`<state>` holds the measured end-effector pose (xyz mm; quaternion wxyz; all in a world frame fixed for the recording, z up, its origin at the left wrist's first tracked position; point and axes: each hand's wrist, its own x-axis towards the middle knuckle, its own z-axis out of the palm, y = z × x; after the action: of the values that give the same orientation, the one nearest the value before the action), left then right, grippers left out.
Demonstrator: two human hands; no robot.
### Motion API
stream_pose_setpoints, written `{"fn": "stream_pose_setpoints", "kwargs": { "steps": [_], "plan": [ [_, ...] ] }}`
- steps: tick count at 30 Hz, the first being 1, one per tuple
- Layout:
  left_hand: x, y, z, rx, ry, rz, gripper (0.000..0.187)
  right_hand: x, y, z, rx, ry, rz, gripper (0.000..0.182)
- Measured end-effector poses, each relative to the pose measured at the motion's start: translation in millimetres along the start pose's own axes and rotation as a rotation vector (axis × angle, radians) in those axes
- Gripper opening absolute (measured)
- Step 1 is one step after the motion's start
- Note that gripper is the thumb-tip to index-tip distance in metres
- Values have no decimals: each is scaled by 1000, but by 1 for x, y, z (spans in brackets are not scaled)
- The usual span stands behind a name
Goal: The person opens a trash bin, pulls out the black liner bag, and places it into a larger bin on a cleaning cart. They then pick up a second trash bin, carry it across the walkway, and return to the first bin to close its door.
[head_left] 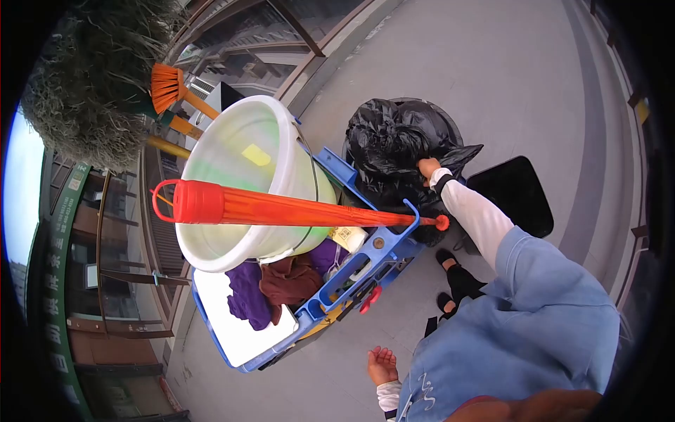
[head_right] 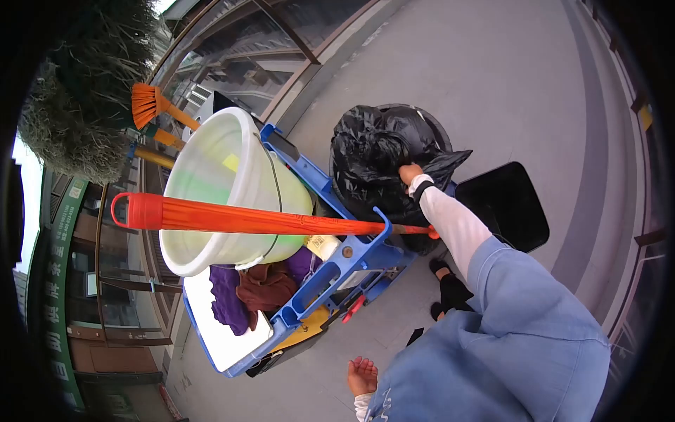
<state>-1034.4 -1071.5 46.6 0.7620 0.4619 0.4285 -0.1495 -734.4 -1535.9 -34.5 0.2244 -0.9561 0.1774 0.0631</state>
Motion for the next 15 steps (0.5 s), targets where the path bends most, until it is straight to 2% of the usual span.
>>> {"fn": "stream_pose_setpoints", "kwargs": {
  "steps": [1,3,4,5,7,9,11,12,13,15],
  "plan": [
    [-2,0,6,12,14,6,34,1,-12,-9,-24,-81,17,45],
    [-4,2,23,54,72,-8,33,44,-10,37,583,70,580,26],
    [-2,2,30,76,82,8,33,25,-32,4,460,14,570,25],
    [-2,-1,32,128,88,-6,33,20,-40,1,486,-1,582,25],
    [1,-1,41,196,107,-27,34,15,-45,-1,308,-101,468,25],
    [-1,-5,57,250,134,-67,34,13,-44,-2,299,-169,425,31],
    [0,-7,72,273,135,-69,34,15,-40,12,350,-227,362,42],
    [3,-5,80,312,127,-58,33,16,-34,21,377,-225,302,57],
    [7,-4,87,353,116,-51,33,8,-30,13,374,-229,319,57],
    [15,-3,95,350,50,-40,31,-18,-17,-8,527,-109,0,60]
  ]
}}
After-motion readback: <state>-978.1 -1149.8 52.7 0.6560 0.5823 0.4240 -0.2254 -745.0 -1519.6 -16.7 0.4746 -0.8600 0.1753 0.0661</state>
